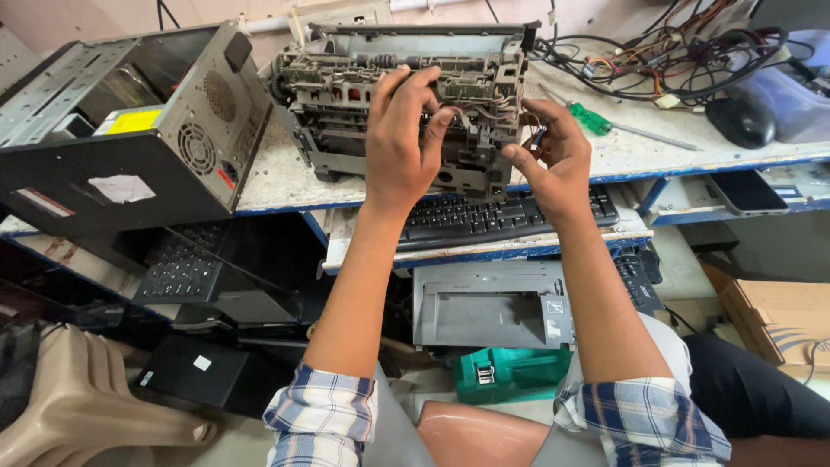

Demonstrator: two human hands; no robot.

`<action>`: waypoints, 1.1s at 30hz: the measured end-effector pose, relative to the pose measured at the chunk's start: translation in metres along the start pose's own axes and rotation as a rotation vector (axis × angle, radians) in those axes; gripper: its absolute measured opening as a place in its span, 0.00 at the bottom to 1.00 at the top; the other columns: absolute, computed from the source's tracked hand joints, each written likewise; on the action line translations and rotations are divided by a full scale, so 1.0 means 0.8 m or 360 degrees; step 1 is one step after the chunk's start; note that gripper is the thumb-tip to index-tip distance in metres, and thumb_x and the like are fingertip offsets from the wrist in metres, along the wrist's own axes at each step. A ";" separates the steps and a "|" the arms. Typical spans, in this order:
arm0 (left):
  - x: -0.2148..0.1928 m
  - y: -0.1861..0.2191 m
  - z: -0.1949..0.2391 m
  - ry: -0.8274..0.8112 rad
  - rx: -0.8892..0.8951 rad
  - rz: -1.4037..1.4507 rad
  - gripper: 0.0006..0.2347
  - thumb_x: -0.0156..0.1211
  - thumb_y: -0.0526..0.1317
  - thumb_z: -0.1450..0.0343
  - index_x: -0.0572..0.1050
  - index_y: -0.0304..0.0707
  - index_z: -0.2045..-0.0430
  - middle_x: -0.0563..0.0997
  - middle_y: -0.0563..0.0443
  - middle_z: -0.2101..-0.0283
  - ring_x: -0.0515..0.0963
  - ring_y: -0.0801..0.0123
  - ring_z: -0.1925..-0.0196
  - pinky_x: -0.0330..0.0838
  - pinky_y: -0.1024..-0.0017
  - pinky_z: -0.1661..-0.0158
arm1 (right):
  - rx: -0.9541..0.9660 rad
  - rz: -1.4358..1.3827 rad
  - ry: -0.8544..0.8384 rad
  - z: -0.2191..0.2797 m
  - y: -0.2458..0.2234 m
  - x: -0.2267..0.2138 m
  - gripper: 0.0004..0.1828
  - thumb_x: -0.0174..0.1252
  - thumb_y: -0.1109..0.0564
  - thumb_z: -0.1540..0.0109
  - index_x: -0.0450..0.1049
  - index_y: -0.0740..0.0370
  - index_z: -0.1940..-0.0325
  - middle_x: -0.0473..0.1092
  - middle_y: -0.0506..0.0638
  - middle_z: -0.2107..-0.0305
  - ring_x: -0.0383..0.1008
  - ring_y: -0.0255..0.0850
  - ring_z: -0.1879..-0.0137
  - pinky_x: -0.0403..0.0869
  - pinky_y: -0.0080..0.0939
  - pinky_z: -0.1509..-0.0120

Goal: The person works on the internal components of a disassembled electronic device, likely a printer, using a screwdriver to adjust parts and manipulate wires. The person continues to adjust and connect various internal components throughout the clip.

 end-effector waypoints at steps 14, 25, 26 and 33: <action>0.003 -0.010 0.011 0.0020 -0.0003 -0.0035 0.03 0.65 0.32 0.25 0.76 0.36 0.66 0.81 0.55 0.42 0.73 0.51 0.31 0.67 0.55 0.32 | 0.0017 -0.0004 0.0007 0.000 0.002 0.001 0.32 0.71 0.65 0.38 0.67 0.64 0.32 0.71 0.51 0.43 0.73 0.32 0.46 0.74 0.32 0.45; 0.011 0.068 0.049 0.0079 0.0043 -0.0310 0.05 0.64 0.41 0.26 0.80 0.43 0.69 0.83 0.64 0.53 0.74 0.62 0.44 0.59 0.61 0.43 | -0.0082 -0.0115 -0.0050 -0.001 0.013 0.000 0.32 0.71 0.65 0.36 0.66 0.64 0.30 0.70 0.51 0.40 0.72 0.33 0.37 0.74 0.33 0.37; 0.011 0.071 0.050 0.0080 -0.0008 -0.0216 0.04 0.64 0.41 0.26 0.80 0.43 0.68 0.83 0.63 0.53 0.75 0.63 0.46 0.60 0.62 0.44 | -0.0105 -0.0011 -0.0028 0.002 0.010 0.001 0.33 0.71 0.65 0.36 0.66 0.64 0.29 0.69 0.50 0.41 0.70 0.32 0.43 0.72 0.32 0.42; 0.010 0.052 0.030 0.0152 -0.0480 0.0615 0.05 0.63 0.42 0.24 0.79 0.42 0.63 0.83 0.60 0.58 0.78 0.71 0.54 0.71 0.70 0.50 | -0.0282 0.0398 -0.0024 0.006 -0.012 0.007 0.31 0.71 0.62 0.32 0.67 0.61 0.27 0.67 0.48 0.44 0.63 0.29 0.57 0.68 0.26 0.55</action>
Point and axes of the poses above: each hand's wrist, its own z-axis away from the middle knuckle, its own x-axis out of the palm, y = z × x, the point moved 6 cm from there along -z, towards the middle knuckle
